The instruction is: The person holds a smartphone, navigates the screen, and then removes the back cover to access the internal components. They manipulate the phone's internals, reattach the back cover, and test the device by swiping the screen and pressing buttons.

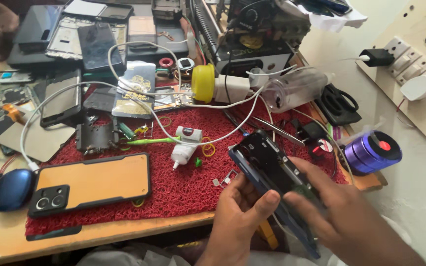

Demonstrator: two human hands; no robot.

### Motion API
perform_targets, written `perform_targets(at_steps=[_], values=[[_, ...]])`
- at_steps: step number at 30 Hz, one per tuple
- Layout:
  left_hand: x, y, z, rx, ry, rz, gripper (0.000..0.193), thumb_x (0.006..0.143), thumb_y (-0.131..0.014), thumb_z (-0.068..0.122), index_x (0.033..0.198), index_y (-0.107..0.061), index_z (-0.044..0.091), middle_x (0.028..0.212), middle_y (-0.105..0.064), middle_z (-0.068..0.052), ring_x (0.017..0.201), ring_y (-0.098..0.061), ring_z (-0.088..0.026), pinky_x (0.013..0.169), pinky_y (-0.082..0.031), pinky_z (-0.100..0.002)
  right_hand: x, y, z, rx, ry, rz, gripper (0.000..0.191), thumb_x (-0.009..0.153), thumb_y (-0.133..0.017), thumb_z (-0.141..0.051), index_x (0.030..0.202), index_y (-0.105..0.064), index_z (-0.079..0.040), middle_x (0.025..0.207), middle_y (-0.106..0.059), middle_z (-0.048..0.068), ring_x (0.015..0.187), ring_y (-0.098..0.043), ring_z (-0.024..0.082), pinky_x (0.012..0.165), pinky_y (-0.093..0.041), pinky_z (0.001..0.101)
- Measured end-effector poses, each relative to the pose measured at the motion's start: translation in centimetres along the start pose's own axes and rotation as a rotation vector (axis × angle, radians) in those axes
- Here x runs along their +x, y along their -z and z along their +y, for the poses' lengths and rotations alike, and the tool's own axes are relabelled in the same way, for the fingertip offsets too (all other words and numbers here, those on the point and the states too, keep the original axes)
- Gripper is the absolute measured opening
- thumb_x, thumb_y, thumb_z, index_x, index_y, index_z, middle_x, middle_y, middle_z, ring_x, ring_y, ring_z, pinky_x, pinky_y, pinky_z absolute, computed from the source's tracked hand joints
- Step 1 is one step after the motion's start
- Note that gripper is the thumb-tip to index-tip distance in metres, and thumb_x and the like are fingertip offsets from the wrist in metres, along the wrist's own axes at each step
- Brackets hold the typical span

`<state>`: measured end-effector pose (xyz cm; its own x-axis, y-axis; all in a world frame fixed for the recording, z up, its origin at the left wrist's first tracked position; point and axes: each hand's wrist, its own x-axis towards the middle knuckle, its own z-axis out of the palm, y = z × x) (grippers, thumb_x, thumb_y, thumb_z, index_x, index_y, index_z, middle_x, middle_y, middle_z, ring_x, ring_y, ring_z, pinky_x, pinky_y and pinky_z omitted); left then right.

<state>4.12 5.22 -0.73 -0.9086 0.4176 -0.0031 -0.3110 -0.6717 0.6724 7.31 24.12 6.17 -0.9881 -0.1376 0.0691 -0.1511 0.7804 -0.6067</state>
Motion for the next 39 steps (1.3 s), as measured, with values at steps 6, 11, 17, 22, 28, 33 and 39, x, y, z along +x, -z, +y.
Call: perform_targets(at_steps=[6,11,17,22,28,33,39], values=[[0.0,0.0,-0.2,-0.012,0.007,-0.021,0.069,0.082,-0.084,0.032,0.134,-0.057,-0.003,0.12,-0.071,-0.011,0.112,-0.067,-0.016,0.102,-0.052,-0.032,0.7,0.9,-0.1,-0.037,-0.167,0.045,0.053,0.087,-0.074,-0.026,0.135,-0.062,-0.008,0.083,-0.072,0.005,0.065,-0.066,0.015,0.055,-0.056,0.0305],[-0.2,-0.1,0.1,-0.026,0.036,-0.027,0.073,0.081,-0.085,0.036,0.135,-0.055,-0.003,0.121,-0.069,-0.011,0.112,-0.065,-0.016,0.101,-0.052,-0.032,0.9,1.7,0.1,-0.014,-0.231,0.066,0.049,0.085,-0.077,-0.022,0.13,-0.066,-0.008,0.071,-0.069,0.005,0.054,-0.053,0.011,0.045,-0.046,0.0305],[-0.5,-0.2,0.7,-0.001,0.087,-0.022,0.075,0.082,-0.083,0.042,0.134,-0.055,-0.004,0.114,-0.069,-0.011,0.108,-0.066,-0.017,0.098,-0.053,-0.034,0.6,2.0,0.4,-0.039,-0.181,0.059,0.042,0.086,-0.079,-0.022,0.124,-0.067,-0.006,0.066,-0.056,0.004,0.053,-0.044,0.01,0.046,-0.036,0.0326],[-0.6,-0.4,1.1,0.001,0.076,-0.042,0.076,0.083,-0.082,0.044,0.135,-0.054,-0.004,0.115,-0.07,-0.011,0.108,-0.067,-0.016,0.098,-0.054,-0.033,0.5,2.0,0.2,-0.09,-0.223,0.058,0.047,0.086,-0.082,-0.024,0.128,-0.068,-0.006,0.065,-0.058,0.005,0.051,-0.045,0.011,0.045,-0.039,0.0329],[-0.7,-0.3,1.1,-0.022,0.09,-0.038,0.075,0.083,-0.082,0.041,0.137,-0.054,-0.003,0.115,-0.07,-0.01,0.104,-0.066,-0.013,0.093,-0.055,-0.031,0.4,1.7,-0.9,-0.114,-0.168,0.125,0.047,0.08,-0.082,-0.02,0.122,-0.067,-0.002,0.068,-0.063,0.006,0.05,-0.049,0.012,0.042,-0.044,0.0307],[-0.7,-0.2,1.0,-0.023,0.072,-0.035,0.075,0.083,-0.083,0.039,0.137,-0.052,-0.003,0.114,-0.07,-0.011,0.104,-0.067,-0.015,0.093,-0.055,-0.032,0.4,1.7,-1.5,-0.118,-0.112,0.17,0.044,0.078,-0.079,-0.016,0.118,-0.066,-0.001,0.071,-0.062,0.006,0.043,-0.056,0.011,0.039,-0.046,0.03],[-0.7,-0.2,1.0,-0.031,0.09,-0.03,0.074,0.082,-0.083,0.037,0.137,-0.052,-0.002,0.114,-0.07,-0.01,0.104,-0.068,-0.015,0.093,-0.056,-0.033,0.4,1.5,-1.8,-0.135,-0.235,0.151,0.046,0.084,-0.081,-0.022,0.124,-0.067,-0.004,0.07,-0.065,0.007,0.049,-0.052,0.013,0.043,-0.046,0.0323]])
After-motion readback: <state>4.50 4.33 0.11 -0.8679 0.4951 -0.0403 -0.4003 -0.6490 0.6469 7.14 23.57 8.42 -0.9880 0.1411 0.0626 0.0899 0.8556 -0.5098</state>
